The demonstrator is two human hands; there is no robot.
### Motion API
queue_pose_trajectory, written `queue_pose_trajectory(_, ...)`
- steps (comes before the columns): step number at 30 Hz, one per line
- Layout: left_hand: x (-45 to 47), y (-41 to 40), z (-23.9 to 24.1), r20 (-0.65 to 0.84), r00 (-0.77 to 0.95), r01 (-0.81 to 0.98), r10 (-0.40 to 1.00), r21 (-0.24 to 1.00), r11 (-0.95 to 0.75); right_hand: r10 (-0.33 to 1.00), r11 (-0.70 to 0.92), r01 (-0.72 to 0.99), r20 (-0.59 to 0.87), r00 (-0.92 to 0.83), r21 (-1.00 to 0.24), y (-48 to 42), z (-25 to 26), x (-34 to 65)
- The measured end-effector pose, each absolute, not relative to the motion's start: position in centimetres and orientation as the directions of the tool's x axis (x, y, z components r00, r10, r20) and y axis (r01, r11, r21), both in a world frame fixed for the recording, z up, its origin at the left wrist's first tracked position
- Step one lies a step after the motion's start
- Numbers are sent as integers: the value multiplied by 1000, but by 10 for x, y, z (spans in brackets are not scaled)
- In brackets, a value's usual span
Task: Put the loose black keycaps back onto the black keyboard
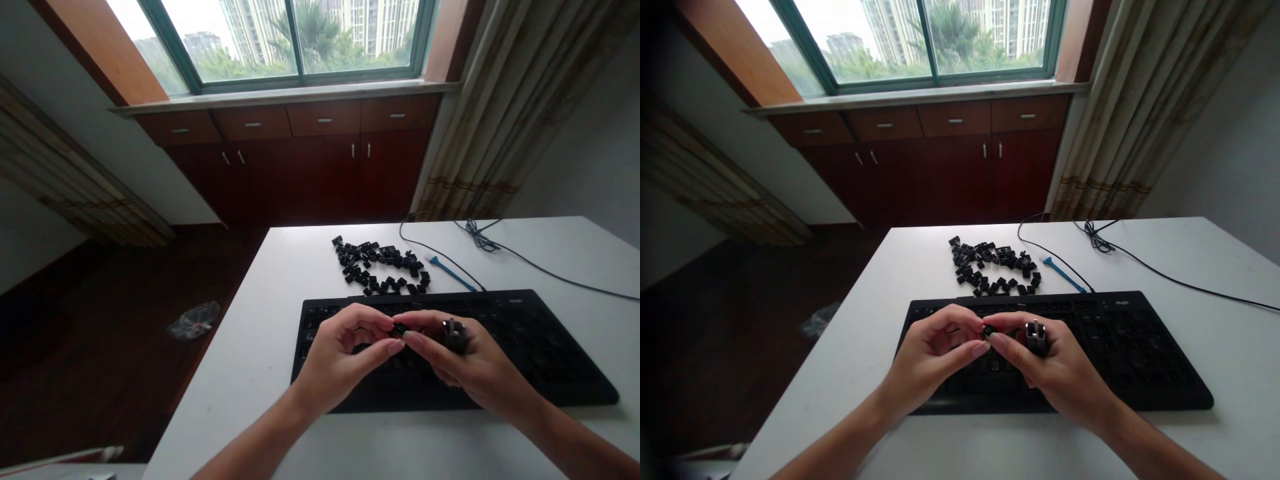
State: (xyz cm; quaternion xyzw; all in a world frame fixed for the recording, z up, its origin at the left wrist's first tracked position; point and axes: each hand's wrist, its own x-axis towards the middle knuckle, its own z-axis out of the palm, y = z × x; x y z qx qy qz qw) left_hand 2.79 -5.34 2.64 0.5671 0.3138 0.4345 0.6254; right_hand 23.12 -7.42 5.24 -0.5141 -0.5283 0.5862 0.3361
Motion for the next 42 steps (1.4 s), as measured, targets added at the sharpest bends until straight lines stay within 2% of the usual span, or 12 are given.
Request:
queue_pose_trajectory(6, 29, -53, 22, 58, 420, -163, 905, 987, 13, 890, -386, -43, -360, -281, -921, -80, 40, 227)
queue_pose_trajectory(9, 29, -53, 23, 47, 413, -159, 910, 987, 22, 883, -389, -88, -344, -319, -917, -83, 34, 226)
queue_pose_trajectory(15, 28, -53, 24, 20, 417, -123, 909, 992, 35, 910, -306, -79, -267, -318, -949, -87, 31, 226)
queue_pose_trajectory(23, 27, -56, 24, -8, 413, -113, 911, 992, 61, 890, -391, -74, -356, -285, -917, -91, 31, 222)
queue_pose_trajectory(35, 27, -55, 25, -7, 427, -155, 904, 985, 81, 909, -327, -63, -295, -296, -943, -93, 29, 224)
queue_pose_trajectory(42, 26, -55, 24, 42, 434, -172, 900, 984, 37, 922, -259, -48, -232, -311, -965, -96, 30, 228)
